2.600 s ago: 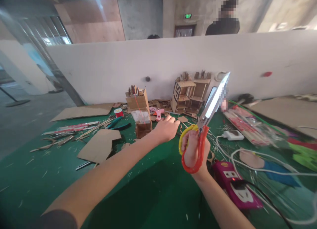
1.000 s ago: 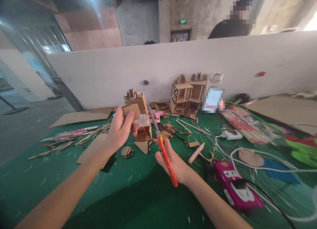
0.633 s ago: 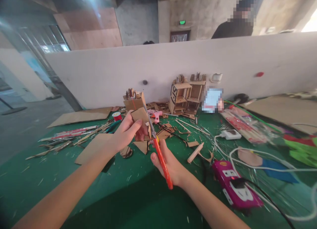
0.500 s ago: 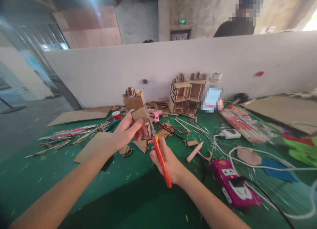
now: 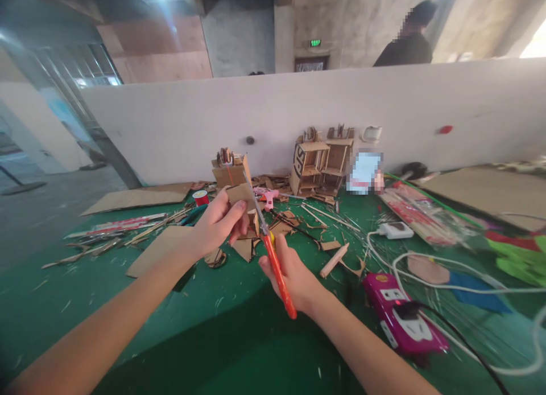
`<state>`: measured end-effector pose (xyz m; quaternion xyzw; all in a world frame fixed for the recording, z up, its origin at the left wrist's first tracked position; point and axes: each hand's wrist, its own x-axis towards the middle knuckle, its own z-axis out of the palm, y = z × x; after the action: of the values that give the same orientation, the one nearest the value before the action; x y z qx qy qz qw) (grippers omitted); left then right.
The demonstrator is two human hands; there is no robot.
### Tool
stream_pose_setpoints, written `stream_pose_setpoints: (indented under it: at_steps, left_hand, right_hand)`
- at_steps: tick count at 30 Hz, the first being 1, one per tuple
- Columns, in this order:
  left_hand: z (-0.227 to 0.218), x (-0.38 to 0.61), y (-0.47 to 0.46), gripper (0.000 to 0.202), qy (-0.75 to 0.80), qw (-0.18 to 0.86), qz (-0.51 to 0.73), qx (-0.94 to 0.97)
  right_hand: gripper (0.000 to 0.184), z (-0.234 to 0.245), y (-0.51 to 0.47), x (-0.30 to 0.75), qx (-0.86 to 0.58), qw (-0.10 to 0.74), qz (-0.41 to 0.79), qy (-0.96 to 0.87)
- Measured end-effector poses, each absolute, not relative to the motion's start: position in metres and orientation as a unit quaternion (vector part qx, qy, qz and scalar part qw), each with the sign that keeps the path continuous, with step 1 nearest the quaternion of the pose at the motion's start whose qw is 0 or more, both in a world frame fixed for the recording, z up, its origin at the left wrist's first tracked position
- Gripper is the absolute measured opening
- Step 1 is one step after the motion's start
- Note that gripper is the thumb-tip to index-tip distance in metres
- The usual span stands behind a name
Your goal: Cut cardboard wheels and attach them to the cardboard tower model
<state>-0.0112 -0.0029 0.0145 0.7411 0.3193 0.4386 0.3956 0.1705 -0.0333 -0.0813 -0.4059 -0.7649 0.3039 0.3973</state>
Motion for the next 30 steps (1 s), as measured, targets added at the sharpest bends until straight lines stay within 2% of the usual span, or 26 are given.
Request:
stream_pose_setpoints:
  at_steps: [12,17,24,30]
  left_hand:
    - [0.0142,-0.0106,-0.004,0.023,0.324,0.404,0.445,0.731]
    - [0.0109,-0.0037,-0.0045,0.025,0.34,0.387,0.492,0.702]
    - [0.0147,-0.0053,-0.0035,0.025,0.356,0.37,0.444,0.735]
    - [0.0116,-0.0032,-0.005,0.027,0.351,0.373,0.442,0.736]
  right_hand:
    - [0.03,-0.0822,-0.0317,0.1696,-0.427,0.387,0.267,-0.773]
    - [0.029,-0.0805,-0.033,0.1688,-0.425,0.394,0.265,-0.771]
    - [0.032,-0.083,-0.0355,0.1734,-0.375,0.414,0.332,-0.76]
    - [0.037,-0.0836,-0.0357,0.1718,-0.399,0.402,0.332,-0.754]
